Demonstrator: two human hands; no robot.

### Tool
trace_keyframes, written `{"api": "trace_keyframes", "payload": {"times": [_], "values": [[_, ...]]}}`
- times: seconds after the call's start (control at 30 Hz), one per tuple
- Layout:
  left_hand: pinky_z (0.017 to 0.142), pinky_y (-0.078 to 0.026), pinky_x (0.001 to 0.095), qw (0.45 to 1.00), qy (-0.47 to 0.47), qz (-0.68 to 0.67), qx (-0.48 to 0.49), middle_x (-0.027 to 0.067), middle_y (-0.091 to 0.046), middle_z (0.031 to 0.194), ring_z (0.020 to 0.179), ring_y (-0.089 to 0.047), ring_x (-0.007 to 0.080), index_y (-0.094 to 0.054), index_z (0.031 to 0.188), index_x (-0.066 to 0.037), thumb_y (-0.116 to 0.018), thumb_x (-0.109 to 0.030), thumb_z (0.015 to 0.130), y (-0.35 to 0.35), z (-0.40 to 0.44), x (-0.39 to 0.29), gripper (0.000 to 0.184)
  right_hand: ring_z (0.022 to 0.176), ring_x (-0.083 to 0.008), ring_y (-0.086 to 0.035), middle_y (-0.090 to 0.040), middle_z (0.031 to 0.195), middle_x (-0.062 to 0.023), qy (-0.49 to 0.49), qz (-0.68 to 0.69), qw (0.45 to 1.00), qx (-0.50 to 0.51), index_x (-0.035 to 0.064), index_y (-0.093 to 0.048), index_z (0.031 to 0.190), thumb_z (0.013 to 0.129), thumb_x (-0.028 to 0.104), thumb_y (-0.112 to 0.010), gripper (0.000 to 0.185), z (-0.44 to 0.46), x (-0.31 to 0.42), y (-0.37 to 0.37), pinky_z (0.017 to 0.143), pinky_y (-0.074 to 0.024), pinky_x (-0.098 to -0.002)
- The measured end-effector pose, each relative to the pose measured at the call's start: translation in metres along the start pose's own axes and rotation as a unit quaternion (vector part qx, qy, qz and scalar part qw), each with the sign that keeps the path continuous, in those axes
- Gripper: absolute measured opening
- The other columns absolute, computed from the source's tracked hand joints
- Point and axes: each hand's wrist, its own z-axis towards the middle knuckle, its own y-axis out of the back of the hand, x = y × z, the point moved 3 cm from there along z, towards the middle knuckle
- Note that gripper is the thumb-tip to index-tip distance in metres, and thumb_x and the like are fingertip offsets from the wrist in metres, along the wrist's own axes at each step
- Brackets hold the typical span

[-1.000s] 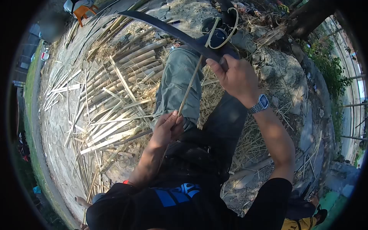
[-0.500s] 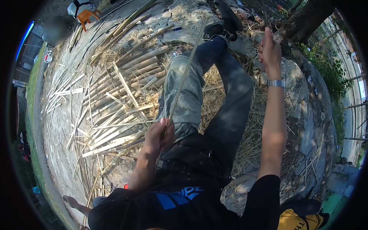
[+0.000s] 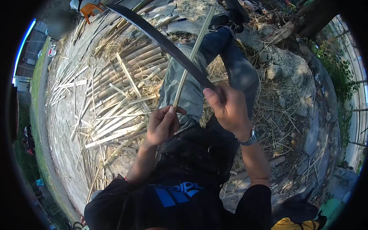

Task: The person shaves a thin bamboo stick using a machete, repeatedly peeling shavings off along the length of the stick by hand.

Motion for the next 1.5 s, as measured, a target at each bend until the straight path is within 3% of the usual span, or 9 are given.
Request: {"api": "trace_keyframes", "payload": {"times": [0.17,0.3,0.37,0.6,0.83,1.03,1.17,1.37,1.5], "values": [[0.05,-0.035,0.0228,0.998,-0.056,0.001,0.0,-0.0018,-0.053,0.061,0.054,-0.046,0.0027,-0.069,0.109,0.004,-0.042,-0.023,0.112,0.007,0.0,0.003,0.038,0.049,-0.0271,-0.065,-0.061,0.055,-0.0045,0.091,-0.124,0.983,0.101,0.0077,-0.057,0.073,0.093,0.05,-0.071,0.049,-0.027,0.024,-0.035,0.046,-0.0502,-0.0373],[0.046,-0.029,0.0221,0.997,-0.006,-0.043,-0.066,-0.0033,-0.05,0.06,0.05,-0.039,0.0018,-0.066,0.098,0.004,-0.04,-0.017,0.11,0.0,-0.008,0.002,0.035,0.05,-0.0278,-0.064,-0.058,0.056,-0.0046,0.117,-0.158,0.974,0.11,0.0059,-0.058,0.078,0.092,0.056,-0.07,0.054,-0.032,0.011,-0.044,0.048,-0.0501,-0.0375],[0.047,-0.027,0.0229,0.994,-0.058,0.081,-0.04,-0.0045,-0.048,0.062,0.052,-0.037,0.0021,-0.06,0.09,0.001,-0.041,-0.015,0.109,0.001,-0.011,0.006,0.031,0.051,-0.0255,-0.066,-0.062,0.057,-0.0014,0.156,-0.187,0.965,0.1,0.0109,-0.057,0.074,0.089,0.054,-0.073,0.049,-0.022,0.009,-0.038,0.046,-0.0516,-0.038],[0.046,-0.027,0.0234,0.984,-0.062,0.13,-0.101,-0.0056,-0.043,0.06,0.05,-0.035,0.0027,-0.057,0.091,-0.001,-0.044,-0.017,0.111,0.008,-0.001,-0.002,0.029,0.052,-0.0256,-0.067,-0.063,0.057,-0.0019,0.174,-0.232,0.953,0.084,0.0113,-0.058,0.073,0.089,0.059,-0.07,0.052,-0.002,0.013,-0.049,0.046,-0.052,-0.0383],[0.043,-0.027,0.0242,0.996,-0.051,0.002,-0.071,-0.0045,-0.043,0.061,0.049,-0.036,0.0035,-0.054,0.087,-0.002,-0.044,-0.018,0.112,-0.001,-0.005,-0.007,0.031,0.047,-0.0259,-0.065,-0.059,0.052,-0.0039,0.245,-0.269,0.925,0.108,0.0127,-0.057,0.068,0.088,0.066,-0.067,0.057,0.012,0.011,-0.032,0.044,-0.0508,-0.0377],[0.042,-0.028,0.0225,0.987,-0.085,0.075,-0.111,-0.0043,-0.044,0.061,0.047,-0.038,0.0032,-0.057,0.094,-0.002,-0.043,-0.019,0.112,0.013,0.007,0.002,0.029,0.048,-0.0261,-0.066,-0.06,0.052,-0.006,0.206,-0.298,0.927,0.099,0.0113,-0.059,0.071,0.087,0.07,-0.065,0.061,0.011,0.021,-0.045,0.043,-0.051,-0.0402],[0.041,-0.025,0.0229,0.993,-0.075,0.055,-0.069,-0.0052,-0.042,0.06,0.046,-0.035,0.0026,-0.059,0.098,-0.001,-0.042,-0.019,0.112,0.012,-0.002,0.0,0.028,0.05,-0.0251,-0.067,-0.062,0.054,-0.0039,0.265,-0.295,0.911,0.11,0.0134,-0.058,0.07,0.087,0.069,-0.066,0.059,0.019,0.012,-0.034,0.046,-0.0528,-0.0372],[0.04,-0.024,0.0229,0.992,-0.062,-0.057,-0.089,-0.0051,-0.04,0.06,0.045,-0.035,0.003,-0.052,0.088,-0.003,-0.044,-0.022,0.112,0.01,0.015,-0.008,0.032,0.052,-0.0261,-0.068,-0.062,0.055,-0.0045,0.215,-0.341,0.91,0.096,0.0134,-0.058,0.069,0.086,0.072,-0.065,0.061,0.023,0.022,-0.038,0.046,-0.0526,-0.0385],[0.039,-0.022,0.0231,0.994,-0.061,-0.086,-0.025,-0.0046,-0.04,0.06,0.043,-0.033,0.0032,-0.059,0.105,0.0,-0.045,-0.024,0.112,0.001,0.002,-0.01,0.029,0.053,-0.0281,-0.068,-0.064,0.057,-0.0051,0.229,-0.348,0.901,0.118,0.0124,-0.06,0.072,0.086,0.071,-0.065,0.06,0.032,0.024,-0.031,0.048,-0.0535,-0.0398]]}}
